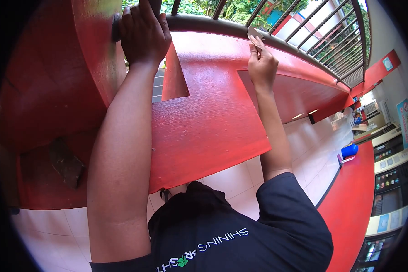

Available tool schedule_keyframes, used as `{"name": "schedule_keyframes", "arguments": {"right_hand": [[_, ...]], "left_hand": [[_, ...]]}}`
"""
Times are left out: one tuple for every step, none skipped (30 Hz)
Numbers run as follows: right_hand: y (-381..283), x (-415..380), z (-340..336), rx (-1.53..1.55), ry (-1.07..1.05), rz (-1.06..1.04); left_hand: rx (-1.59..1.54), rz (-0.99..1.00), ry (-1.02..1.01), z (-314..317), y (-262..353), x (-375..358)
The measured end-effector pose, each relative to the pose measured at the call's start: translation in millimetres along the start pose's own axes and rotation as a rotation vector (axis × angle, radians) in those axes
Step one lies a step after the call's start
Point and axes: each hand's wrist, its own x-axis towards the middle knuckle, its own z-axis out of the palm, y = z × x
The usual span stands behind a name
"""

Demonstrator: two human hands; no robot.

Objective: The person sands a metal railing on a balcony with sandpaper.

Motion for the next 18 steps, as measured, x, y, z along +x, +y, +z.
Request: {"name": "schedule_keyframes", "arguments": {"right_hand": [[5.0, -1.0, -2.4, 0.193, 0.068, 0.016], [8.5, -0.7, -4.3, 0.385, 0.14, 0.03], [3.6, -1.6, -13.5, 0.498, 0.094, 0.165], [-0.8, -1.3, -24.0, 0.502, 0.104, 0.161], [-4.8, -1.3, -35.9, 0.768, 0.013, 0.285], [-9.6, -1.7, -48.0, 1.032, -0.083, 0.409], [-18.3, -0.8, -59.3, 1.207, -0.126, 0.346], [-18.1, -0.4, -66.6, 1.208, -0.114, 0.344], [-16.5, -0.1, -73.6, 1.249, -0.241, 0.171], [-19.5, 0.3, -81.8, 1.282, -0.369, -0.005], [-22.3, -0.2, -94.4, 1.28, -0.487, 0.001], [-28.2, 0.6, -100.8, 1.284, -0.483, -0.002], [-33.3, 1.5, -105.5, 1.248, -0.495, -0.092], [-36.8, 3.5, -110.6, 1.208, -0.507, -0.179], [-38.5, 4.0, -116.8, 1.153, -0.516, -0.166], [-34.9, 3.8, -117.4, 1.148, -0.509, -0.165], [-29.1, 3.6, -114.7, 1.154, -0.553, -0.169], [-25.7, 3.5, -114.3, 1.161, -0.595, -0.173]], "left_hand": [[0.0, 0.048, -0.024, 2.2, -2.2, -0.8], [-0.001, 0.05, -0.02, 3.9, -1.1, -2.3], [-0.017, 0.053, 0.051, 4.1, 0.9, -1.8], [-0.032, 0.056, 0.124, -0.8, 3.3, 3.0], [-0.031, 0.062, 0.133, -6.3, 7.6, 6.3], [-0.153, 0.089, 0.162, -18.9, 17.5, 10.4], [-0.277, 0.117, 0.188, -28.3, 25.0, 13.8], [-0.401, 0.269, 0.2, -30.4, 29.6, 18.2], [-0.562, 0.31, 0.113, -31.8, 38.2, 19.1], [-0.719, 0.35, 0.023, -37.6, 49.6, 21.1], [-0.981, 0.11, -0.407, -42.5, 61.9, 22.7], [-1.206, -0.156, -0.845, -50.3, 73.8, 25.3], [-1.365, -0.323, -1.083, -58.1, 80.2, 28.0], [-1.522, -0.278, -1.154, -69.1, 80.2, 25.3], [-1.487, -0.223, -1.224, -70.2, 80.6, 28.3], [-1.451, -0.166, -1.296, -71.3, 80.7, 31.1], [-1.457, -0.208, -1.34, -73.3, 79.5, 31.0], [-1.459, -0.249, -1.383, -85.1, 78.7, 36.7]]}}
